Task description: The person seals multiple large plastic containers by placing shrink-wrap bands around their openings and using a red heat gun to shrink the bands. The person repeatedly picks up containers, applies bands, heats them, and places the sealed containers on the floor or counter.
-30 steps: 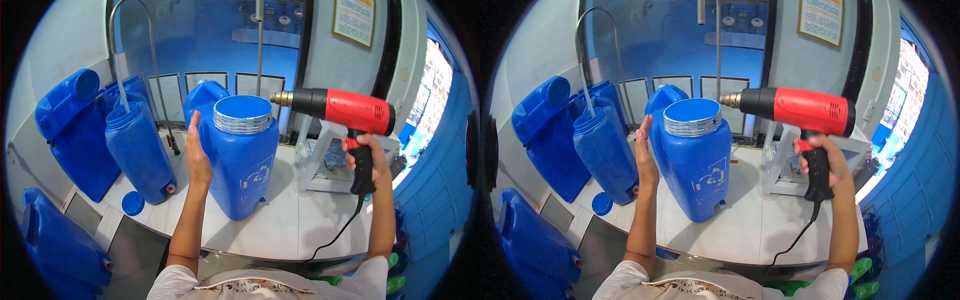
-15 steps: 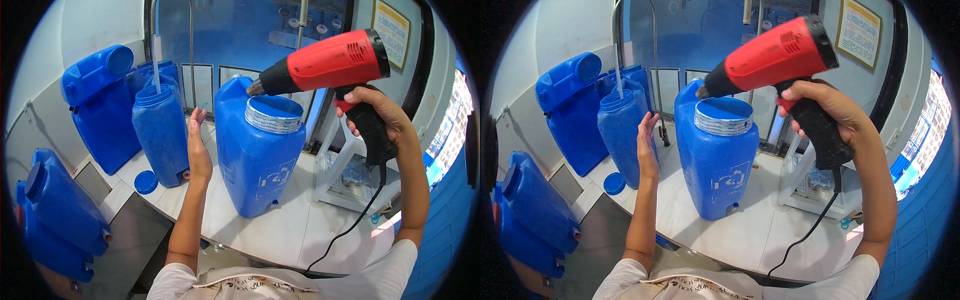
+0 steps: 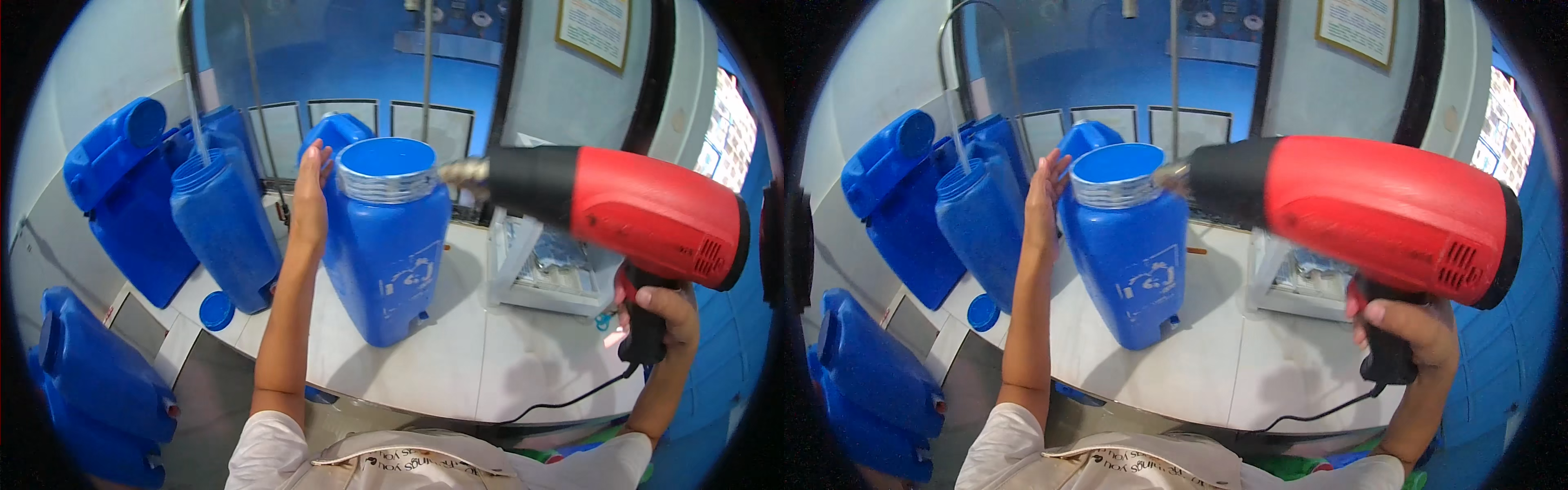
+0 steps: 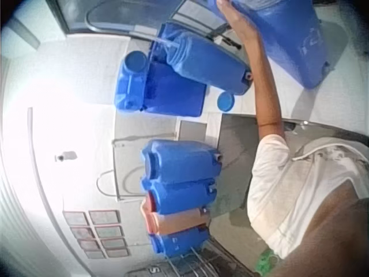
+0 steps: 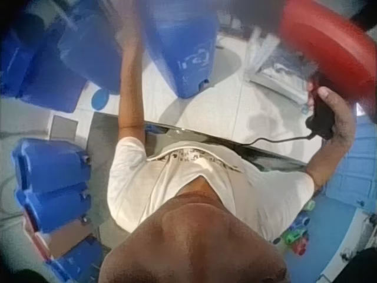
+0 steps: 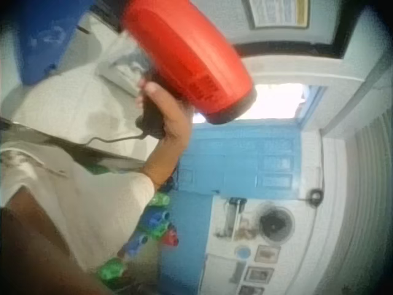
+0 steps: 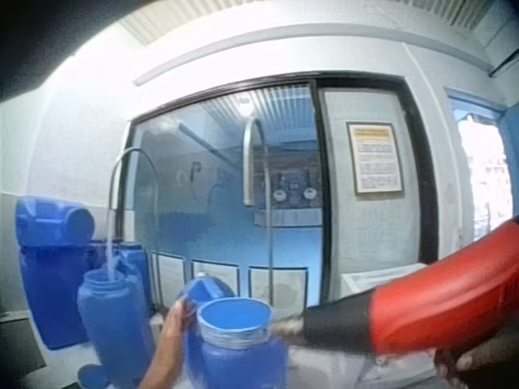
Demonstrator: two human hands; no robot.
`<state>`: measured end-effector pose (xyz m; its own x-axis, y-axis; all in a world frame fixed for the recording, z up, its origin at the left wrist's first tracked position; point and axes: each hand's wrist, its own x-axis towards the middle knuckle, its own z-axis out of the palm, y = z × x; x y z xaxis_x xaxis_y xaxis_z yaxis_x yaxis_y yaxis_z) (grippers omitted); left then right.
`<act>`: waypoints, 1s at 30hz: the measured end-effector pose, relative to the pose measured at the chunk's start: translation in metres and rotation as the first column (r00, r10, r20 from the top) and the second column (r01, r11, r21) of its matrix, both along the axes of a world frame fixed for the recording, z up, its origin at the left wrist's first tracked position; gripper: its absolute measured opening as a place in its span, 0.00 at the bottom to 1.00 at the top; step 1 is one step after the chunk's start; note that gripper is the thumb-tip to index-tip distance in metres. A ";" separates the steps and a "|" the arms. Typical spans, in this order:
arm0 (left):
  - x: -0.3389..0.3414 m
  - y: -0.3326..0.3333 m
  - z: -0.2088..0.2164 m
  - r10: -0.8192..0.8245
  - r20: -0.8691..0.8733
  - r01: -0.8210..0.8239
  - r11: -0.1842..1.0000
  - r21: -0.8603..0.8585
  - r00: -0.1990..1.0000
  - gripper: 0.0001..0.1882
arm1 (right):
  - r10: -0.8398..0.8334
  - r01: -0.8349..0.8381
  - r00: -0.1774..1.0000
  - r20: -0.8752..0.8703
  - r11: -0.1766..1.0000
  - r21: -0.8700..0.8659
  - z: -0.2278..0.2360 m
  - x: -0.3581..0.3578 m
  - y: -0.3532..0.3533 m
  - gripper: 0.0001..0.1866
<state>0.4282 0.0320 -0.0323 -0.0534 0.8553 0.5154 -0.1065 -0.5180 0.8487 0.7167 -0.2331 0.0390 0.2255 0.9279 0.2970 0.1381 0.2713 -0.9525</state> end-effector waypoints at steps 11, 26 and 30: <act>0.027 0.010 0.007 0.082 -0.241 -0.088 0.996 -0.016 0.967 0.37 | -0.327 0.538 0.217 0.920 0.827 0.167 0.009 0.188 0.131 0.17; -0.007 0.044 0.030 -0.350 -0.312 0.320 0.936 -0.144 0.883 0.35 | -0.504 0.444 -0.045 0.862 0.763 0.469 -0.025 0.197 0.186 0.33; -0.055 0.113 -0.018 -0.106 0.002 0.102 0.965 0.242 0.994 0.26 | -0.400 0.311 0.848 0.347 0.907 0.285 -0.127 0.057 0.144 0.16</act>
